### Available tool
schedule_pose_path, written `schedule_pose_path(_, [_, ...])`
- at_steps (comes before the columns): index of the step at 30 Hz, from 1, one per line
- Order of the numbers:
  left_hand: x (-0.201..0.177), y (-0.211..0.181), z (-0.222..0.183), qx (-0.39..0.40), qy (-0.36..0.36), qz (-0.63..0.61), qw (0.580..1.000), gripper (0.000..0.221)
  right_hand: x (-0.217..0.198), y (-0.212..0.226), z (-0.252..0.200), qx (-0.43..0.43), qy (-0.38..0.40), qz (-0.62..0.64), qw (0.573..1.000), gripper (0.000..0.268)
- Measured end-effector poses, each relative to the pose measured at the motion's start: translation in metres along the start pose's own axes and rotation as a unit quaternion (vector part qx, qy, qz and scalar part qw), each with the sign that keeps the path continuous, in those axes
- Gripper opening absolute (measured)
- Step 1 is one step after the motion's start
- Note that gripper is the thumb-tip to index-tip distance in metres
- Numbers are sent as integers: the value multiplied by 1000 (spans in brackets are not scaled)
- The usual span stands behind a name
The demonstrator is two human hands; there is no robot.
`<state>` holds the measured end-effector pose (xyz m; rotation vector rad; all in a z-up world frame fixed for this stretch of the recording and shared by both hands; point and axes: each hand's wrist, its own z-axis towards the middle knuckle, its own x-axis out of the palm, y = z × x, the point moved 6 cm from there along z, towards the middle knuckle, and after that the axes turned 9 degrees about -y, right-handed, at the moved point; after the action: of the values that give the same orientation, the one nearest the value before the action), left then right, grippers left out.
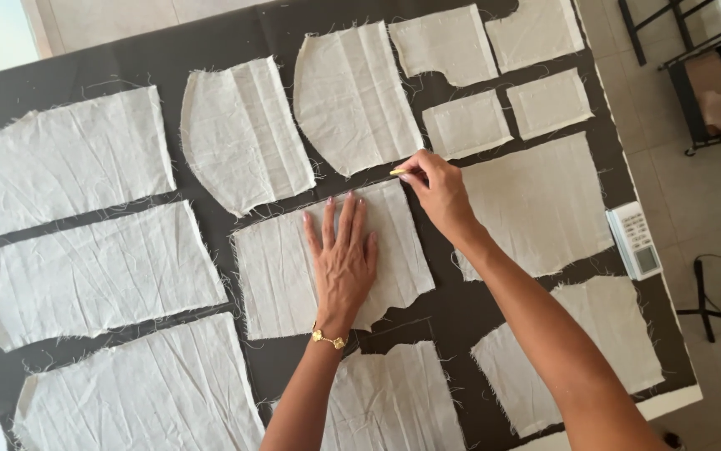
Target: Tracing the outlines of various fabric pattern pieces onto a base material using tailor's chalk.
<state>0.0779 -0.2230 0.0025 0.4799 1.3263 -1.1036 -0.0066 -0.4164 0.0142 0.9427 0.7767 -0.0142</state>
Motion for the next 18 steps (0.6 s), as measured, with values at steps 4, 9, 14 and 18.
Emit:
schedule_pose_path(4, [-1,-4,1,9,-16,-18,1000,59,-21,8,1,49,-16,-4,999,11])
schedule_pose_path(9, [2,-28,13,43,-52,-72,995,53,-20,-6,-10,137,-35,60,988,11])
schedule_pose_path(14, [10,-46,24,67,-44,-54,995,55,-7,-5,-6,110,-29,32,993,16])
schedule_pose_path(18, [9,-47,24,69,-34,-45,996,57,-1,-3,-5,83,-29,-5,996,17])
